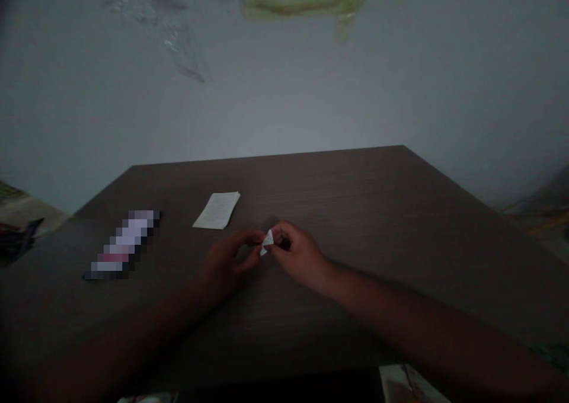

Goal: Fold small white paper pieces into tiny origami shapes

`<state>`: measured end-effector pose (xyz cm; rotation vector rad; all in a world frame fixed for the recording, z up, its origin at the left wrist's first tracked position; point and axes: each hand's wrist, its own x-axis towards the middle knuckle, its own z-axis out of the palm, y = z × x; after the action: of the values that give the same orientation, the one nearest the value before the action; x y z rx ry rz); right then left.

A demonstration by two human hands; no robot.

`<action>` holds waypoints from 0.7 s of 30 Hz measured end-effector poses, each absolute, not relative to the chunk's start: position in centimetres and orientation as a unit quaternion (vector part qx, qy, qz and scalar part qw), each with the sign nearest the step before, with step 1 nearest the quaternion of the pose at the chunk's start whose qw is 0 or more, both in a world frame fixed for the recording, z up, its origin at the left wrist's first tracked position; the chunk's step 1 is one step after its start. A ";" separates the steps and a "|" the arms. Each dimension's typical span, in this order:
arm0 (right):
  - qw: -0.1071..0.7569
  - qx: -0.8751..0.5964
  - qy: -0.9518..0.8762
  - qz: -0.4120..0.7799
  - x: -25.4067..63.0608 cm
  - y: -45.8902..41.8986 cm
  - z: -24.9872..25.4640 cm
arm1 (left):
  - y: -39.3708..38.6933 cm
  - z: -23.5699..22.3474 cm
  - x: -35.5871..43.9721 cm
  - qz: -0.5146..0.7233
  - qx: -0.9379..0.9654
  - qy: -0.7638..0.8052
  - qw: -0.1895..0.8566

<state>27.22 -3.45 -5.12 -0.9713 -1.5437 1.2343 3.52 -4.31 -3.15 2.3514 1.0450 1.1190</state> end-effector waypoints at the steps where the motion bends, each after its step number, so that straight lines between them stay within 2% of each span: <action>1: 0.449 -0.394 -0.629 0.497 27.3 -3.4 -5.1 | -4.3 -3.2 3.5 0.394 0.825 0.369 0.168; 8: 0.433 -0.366 -0.699 0.436 28.5 -3.2 -4.2 | -3.8 -2.9 3.4 0.407 0.809 0.381 0.187; 12: 0.420 -0.393 -0.767 0.283 29.6 -2.4 -3.9 | -3.2 -2.4 2.9 0.406 0.784 0.419 0.211; 16: 0.346 -0.406 -0.834 0.141 30.2 -1.4 -4.0 | -2.4 -2.1 2.4 0.412 0.751 0.462 0.227; 21: 0.248 -0.410 -0.867 0.137 30.4 -0.7 -4.4 | -1.3 -2.4 2.1 0.419 0.725 0.492 0.239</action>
<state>30.36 -0.73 -4.36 -1.1171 -2.3636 0.3725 2.12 -1.29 -2.43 1.9846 1.3484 1.1479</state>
